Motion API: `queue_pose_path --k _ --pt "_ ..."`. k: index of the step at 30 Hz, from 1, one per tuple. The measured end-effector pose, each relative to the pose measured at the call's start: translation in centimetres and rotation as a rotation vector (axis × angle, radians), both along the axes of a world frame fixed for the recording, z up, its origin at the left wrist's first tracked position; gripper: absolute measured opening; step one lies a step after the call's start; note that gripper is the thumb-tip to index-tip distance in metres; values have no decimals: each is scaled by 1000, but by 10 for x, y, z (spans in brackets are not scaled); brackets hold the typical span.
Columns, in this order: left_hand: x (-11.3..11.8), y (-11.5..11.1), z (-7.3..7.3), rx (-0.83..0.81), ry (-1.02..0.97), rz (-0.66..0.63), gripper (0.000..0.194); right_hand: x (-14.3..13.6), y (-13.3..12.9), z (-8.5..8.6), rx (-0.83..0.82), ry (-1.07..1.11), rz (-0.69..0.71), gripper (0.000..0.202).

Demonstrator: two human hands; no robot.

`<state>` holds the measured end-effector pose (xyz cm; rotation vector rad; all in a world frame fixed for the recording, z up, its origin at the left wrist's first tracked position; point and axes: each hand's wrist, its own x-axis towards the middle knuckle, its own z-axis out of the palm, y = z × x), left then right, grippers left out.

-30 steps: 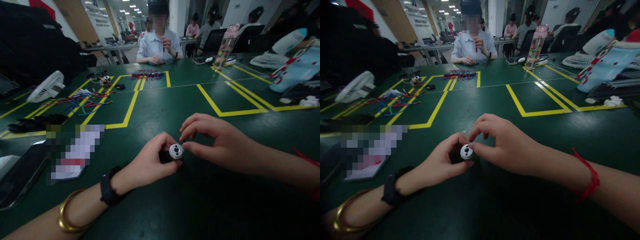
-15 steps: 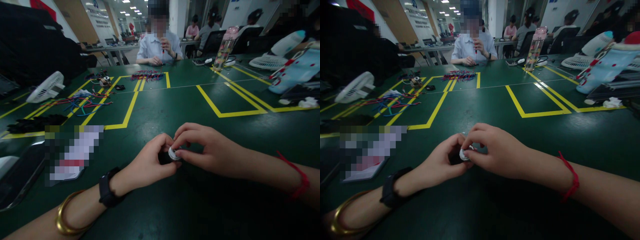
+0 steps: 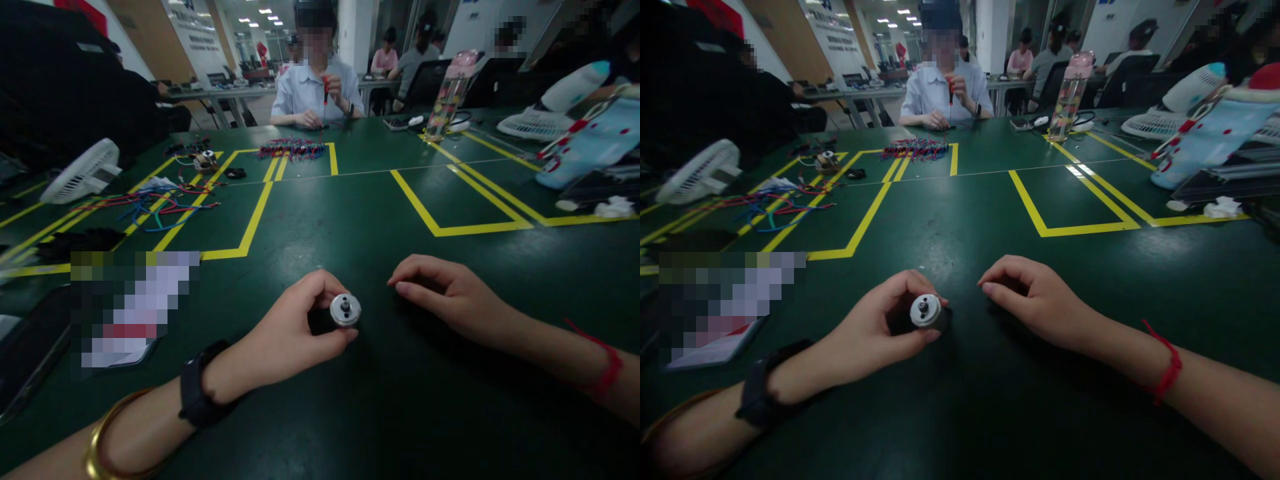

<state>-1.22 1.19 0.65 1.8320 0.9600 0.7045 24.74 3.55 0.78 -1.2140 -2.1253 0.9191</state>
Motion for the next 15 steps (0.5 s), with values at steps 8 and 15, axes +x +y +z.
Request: queue_pose_path --k 8,15 --pt "0 -2 -2 60 -69 28 44 -4 -4 -2 87 -59 126 13" --pt "2 -1 -2 -22 -58 36 29 -22 -5 12 178 -150 229 17"
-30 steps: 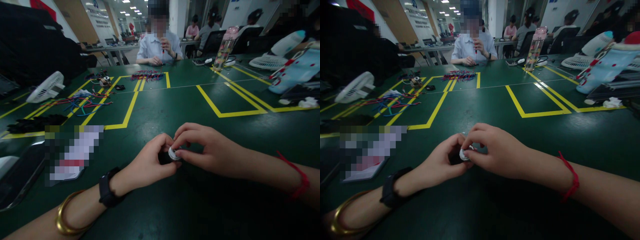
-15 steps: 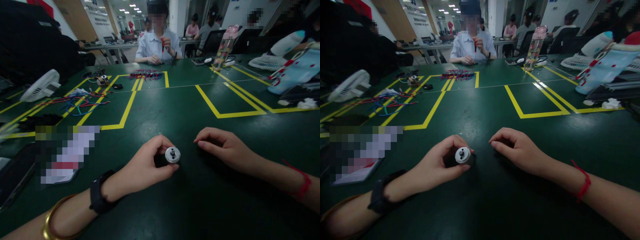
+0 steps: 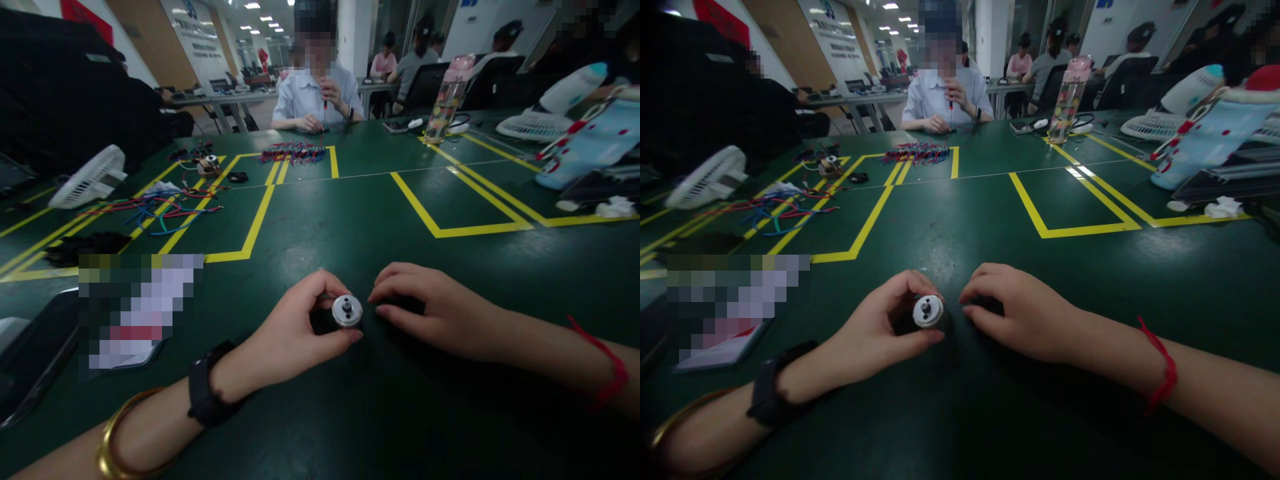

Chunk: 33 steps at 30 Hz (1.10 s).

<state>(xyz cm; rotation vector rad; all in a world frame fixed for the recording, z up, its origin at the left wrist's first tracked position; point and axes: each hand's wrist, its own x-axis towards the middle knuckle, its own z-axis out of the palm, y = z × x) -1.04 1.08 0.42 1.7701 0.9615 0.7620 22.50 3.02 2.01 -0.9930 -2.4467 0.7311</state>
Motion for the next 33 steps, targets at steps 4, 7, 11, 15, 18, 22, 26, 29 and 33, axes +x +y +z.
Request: queue_pose_path --k 4,7,11,15,18,22,26,29,33 --pt "0 0 -2 10 9 17 30 -21 -2 14 70 169 -1 21" --pt "1 1 -3 9 28 15 30 -29 -2 21 113 178 59 11" --pt "2 1 -2 26 45 22 30 -20 -1 23 142 231 -9 7" --pt "2 1 -1 30 33 5 28 -1 -3 11 48 62 -5 7" --pt "1 1 0 38 61 17 27 5 -5 -2 5 -54 38 11" --pt "0 1 0 45 70 6 27 9 -6 -10 -37 -5 29 18" --pt "0 0 1 27 71 -13 29 18 -1 -12 -299 272 -189 20" --pt "-1 1 2 11 72 -19 31 25 6 -19 -472 505 -356 18" --pt "-2 0 2 -19 56 -38 38 28 11 -24 -498 592 -396 15"
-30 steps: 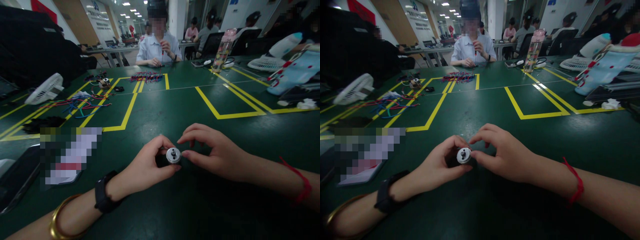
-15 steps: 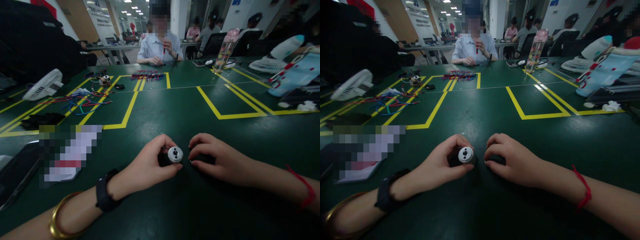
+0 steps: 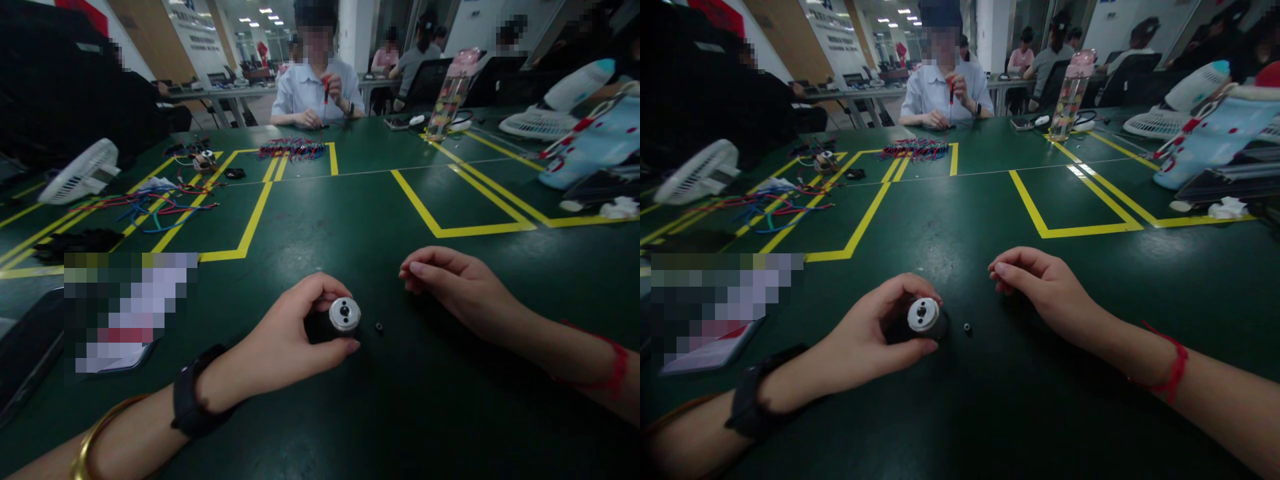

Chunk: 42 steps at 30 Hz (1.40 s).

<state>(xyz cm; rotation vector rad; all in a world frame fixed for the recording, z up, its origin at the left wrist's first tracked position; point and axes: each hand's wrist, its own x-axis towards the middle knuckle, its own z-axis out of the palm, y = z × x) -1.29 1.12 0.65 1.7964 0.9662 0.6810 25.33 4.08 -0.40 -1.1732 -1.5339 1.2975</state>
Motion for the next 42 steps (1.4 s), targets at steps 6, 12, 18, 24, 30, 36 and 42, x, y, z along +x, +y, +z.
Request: queue_pose_path --k 6,12,18,24,30,36,42 --pt "1 -1 0 -9 -29 4 33 -10 -13 9 397 -474 339 17" --pt "2 0 -2 6 -32 4 28 -30 -18 21 587 -632 402 12" --pt "3 0 -4 14 -6 38 29 -53 -12 45 669 -488 353 11" --pt "4 0 -4 24 -21 18 27 -59 -12 46 651 -501 415 13" --pt "4 1 -2 7 -25 18 28 -44 -13 46 600 -488 298 10" --pt "2 1 -1 21 -6 12 28 -20 -3 18 282 -406 164 16" --pt "1 1 -1 33 -3 8 29 -12 -5 10 159 -318 131 19"
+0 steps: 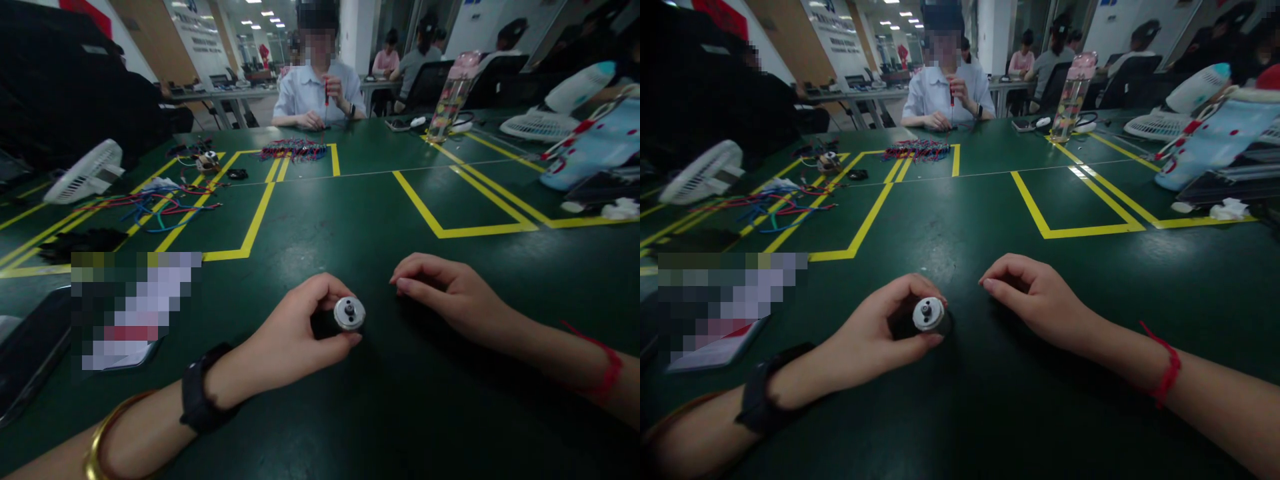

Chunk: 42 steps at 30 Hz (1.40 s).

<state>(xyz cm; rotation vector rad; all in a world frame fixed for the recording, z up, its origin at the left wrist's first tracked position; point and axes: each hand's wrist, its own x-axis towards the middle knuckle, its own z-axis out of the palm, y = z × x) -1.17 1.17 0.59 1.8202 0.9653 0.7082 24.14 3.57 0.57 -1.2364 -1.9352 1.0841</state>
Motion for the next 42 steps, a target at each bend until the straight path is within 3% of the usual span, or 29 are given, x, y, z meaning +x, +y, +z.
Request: queue_pose_path --k 7,10,14,18,21,26,33,36,38,42 --pt "-1 -1 0 1 28 0 29 -1 -1 1 86 -61 67 16" --pt "0 0 1 -8 19 2 28 -6 -2 1 208 -208 194 12" --pt "1 -1 1 -6 21 9 26 -19 -3 15 310 -388 375 21" --pt "1 -1 -1 -2 22 28 27 -36 -4 32 340 -175 277 21" --pt "2 -1 -2 -10 31 30 26 -46 -4 39 409 -126 326 15" --pt "2 0 -3 6 42 39 26 -38 -6 41 476 -74 243 8" --pt "1 -1 0 -14 30 4 26 -11 -13 5 357 -307 341 18" --pt "1 -1 0 13 30 10 27 -8 -15 1 338 -297 349 21" --pt "0 -1 0 23 37 12 27 -6 -14 3 267 -215 289 23" --pt "0 -1 1 15 46 2 27 2 -4 3 -32 69 0 21"
